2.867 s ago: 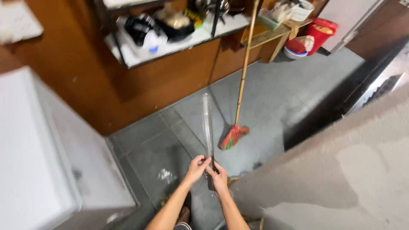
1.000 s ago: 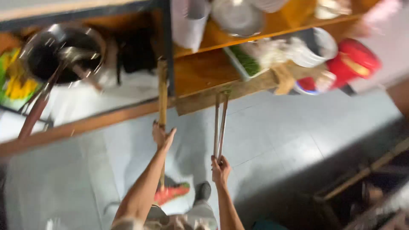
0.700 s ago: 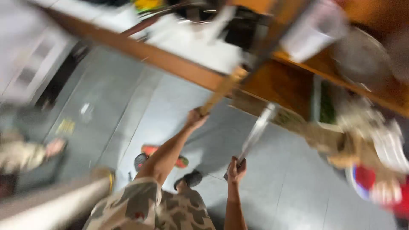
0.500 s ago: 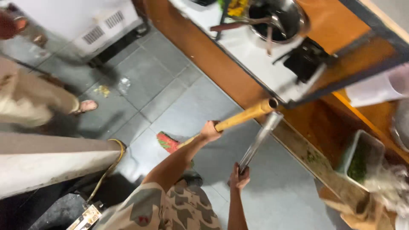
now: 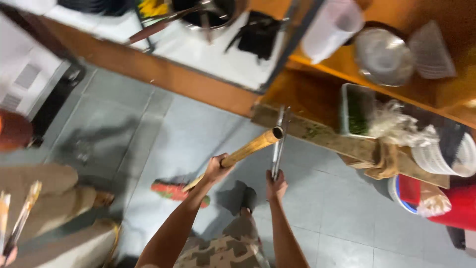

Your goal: Retrieve ingredients from a freezer and portion them into pots for cooking.

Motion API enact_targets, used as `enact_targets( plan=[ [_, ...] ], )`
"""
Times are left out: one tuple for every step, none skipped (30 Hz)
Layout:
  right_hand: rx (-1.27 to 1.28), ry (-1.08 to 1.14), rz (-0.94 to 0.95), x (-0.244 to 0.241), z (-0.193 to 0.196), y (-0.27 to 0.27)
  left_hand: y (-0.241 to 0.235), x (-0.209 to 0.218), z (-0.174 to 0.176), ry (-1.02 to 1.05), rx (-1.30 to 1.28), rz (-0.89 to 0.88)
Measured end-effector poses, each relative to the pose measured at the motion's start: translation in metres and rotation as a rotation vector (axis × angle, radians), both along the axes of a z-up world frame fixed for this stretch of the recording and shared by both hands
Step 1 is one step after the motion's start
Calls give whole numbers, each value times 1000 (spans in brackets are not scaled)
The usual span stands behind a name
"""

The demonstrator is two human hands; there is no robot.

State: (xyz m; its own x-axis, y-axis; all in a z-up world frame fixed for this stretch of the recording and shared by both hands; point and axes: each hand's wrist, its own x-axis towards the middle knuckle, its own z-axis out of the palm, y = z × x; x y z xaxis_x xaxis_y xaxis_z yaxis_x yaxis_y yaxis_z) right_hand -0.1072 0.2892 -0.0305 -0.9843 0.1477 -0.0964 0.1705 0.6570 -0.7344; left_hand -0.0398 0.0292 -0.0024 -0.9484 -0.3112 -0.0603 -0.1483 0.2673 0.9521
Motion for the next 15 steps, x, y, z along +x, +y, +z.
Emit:
enact_targets(
  plan=[
    [-4,9,-26,-18,-18,4,8,-21,5,9,-4,-26],
    [-19,138,45,-35,-36,14,22,-40,10,8,16,-50],
    [-32,267,117,-54,-54,25,35,-60,14,6,36,-73],
    [-26,270,102,-74,-61,35,49,-81,17,9,40,-89],
    [11,288,161,-95,-68,45,61,-102,20,-13,62,-120],
    [41,306,227,-118,-75,48,69,-123,25,-35,76,-143],
    [38,309,218,-142,-50,46,78,-148,26,-32,72,-151],
    [61,213,259,-155,-26,42,87,-162,26,-31,43,-165],
    [82,116,299,-168,-2,37,95,-175,25,-29,15,-178],
    [82,114,294,-183,-4,39,102,-190,17,-31,16,-183],
    [135,55,325,-197,-6,40,107,-204,9,-12,-11,-190],
    [188,0,364,-213,-8,40,112,-217,1,12,-39,-188],
    [189,2,369,-227,-9,42,118,-227,0,13,-39,-184],
    [221,2,389,-238,-10,41,120,-234,-1,19,-50,-170],
    [253,2,410,-248,-11,38,122,-239,-2,25,-62,-157]
  ],
)
